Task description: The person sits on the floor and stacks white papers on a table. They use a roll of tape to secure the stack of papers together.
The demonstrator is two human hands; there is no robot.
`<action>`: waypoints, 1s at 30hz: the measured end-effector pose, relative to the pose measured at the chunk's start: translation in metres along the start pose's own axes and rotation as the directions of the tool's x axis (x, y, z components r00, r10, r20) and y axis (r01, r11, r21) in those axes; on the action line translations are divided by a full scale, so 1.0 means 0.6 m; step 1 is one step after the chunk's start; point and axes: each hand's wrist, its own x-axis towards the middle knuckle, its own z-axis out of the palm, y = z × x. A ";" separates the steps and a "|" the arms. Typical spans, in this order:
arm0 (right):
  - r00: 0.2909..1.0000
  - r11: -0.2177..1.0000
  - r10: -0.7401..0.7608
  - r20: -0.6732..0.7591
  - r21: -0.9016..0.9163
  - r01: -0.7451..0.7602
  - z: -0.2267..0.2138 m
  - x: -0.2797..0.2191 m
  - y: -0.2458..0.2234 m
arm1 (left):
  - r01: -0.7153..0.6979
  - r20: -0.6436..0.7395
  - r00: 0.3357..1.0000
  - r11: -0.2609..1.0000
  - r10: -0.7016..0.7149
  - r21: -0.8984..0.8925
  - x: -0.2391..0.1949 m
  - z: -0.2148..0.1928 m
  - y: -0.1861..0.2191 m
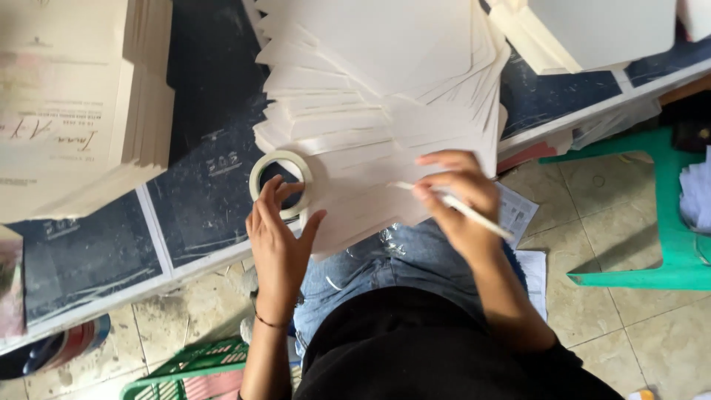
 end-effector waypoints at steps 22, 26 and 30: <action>0.920 0.904 0.259 0.295 -0.408 -0.123 0.051 0.002 0.001 | 0.045 0.186 0.982 0.999 -0.041 -0.015 0.008 0.082 0.062; 0.927 0.893 0.250 0.280 -0.437 -0.109 0.052 -0.003 0.011 | 0.083 0.226 0.971 0.996 -0.084 0.013 0.012 0.083 0.060; 0.946 0.903 0.210 0.246 -0.420 -0.091 0.047 -0.005 0.016 | 0.098 0.221 0.969 0.994 -0.107 0.051 0.012 0.085 0.060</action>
